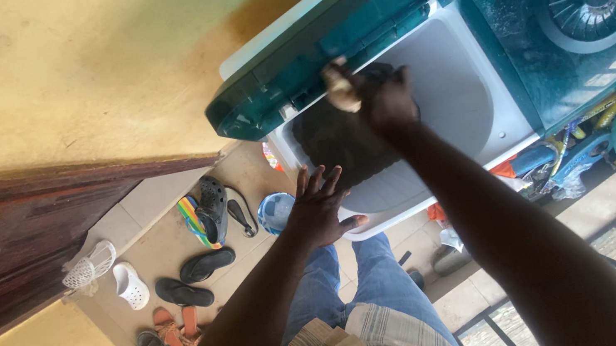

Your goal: The person wipes the inside and outside of a twin-tub washing machine with a cloth.

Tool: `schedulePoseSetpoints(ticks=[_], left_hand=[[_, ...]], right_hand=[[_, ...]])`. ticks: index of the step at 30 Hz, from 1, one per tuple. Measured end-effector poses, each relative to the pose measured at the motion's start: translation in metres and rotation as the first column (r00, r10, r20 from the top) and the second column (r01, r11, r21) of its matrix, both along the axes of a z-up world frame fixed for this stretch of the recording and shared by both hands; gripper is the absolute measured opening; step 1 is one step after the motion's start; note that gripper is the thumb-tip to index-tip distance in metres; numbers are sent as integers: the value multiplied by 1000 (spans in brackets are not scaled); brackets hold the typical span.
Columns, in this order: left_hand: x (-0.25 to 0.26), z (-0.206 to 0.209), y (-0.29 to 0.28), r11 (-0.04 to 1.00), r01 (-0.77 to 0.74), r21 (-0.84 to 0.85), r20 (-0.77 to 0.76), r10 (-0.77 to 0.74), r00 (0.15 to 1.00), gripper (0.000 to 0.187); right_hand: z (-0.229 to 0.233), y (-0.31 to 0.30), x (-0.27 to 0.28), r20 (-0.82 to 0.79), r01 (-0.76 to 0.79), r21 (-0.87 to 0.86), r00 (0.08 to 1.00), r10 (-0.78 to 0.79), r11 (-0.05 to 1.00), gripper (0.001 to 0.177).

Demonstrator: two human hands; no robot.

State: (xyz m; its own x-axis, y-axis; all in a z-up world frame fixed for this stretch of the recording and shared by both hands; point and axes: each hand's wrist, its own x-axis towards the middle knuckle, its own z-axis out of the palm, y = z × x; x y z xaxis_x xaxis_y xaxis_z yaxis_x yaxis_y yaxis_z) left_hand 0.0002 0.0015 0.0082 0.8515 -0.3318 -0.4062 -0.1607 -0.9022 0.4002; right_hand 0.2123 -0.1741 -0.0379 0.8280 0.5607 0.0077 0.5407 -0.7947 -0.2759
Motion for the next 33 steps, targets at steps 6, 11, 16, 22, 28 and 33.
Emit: schedulePoseSetpoints(ticks=[6, 11, 16, 22, 28, 33], left_hand=[[-1, 1, 2, 999, 15, 30, -18, -15, 1000, 82], [-2, -2, -2, 1000, -15, -13, 52, 16, 999, 86], [3, 2, -3, 996, 19, 84, -92, -12, 996, 86], [0, -2, 0, 997, 15, 71, -44, -12, 999, 86], [-3, -12, 1, 998, 14, 57, -3, -14, 1000, 86], [-4, -11, 2, 998, 34, 52, 14, -35, 999, 86]], right_hand=[[6, 21, -17, -215, 223, 177, 959, -184, 959, 46], [-32, 77, -72, -244, 24, 147, 970, 12, 989, 31], [-46, 20, -26, 80, -96, 94, 993, 88, 991, 47], [8, -39, 55, -82, 127, -126, 987, -138, 984, 35], [18, -30, 30, -175, 302, 102, 943, -282, 948, 40], [22, 41, -39, -296, 222, 289, 946, -134, 931, 47]])
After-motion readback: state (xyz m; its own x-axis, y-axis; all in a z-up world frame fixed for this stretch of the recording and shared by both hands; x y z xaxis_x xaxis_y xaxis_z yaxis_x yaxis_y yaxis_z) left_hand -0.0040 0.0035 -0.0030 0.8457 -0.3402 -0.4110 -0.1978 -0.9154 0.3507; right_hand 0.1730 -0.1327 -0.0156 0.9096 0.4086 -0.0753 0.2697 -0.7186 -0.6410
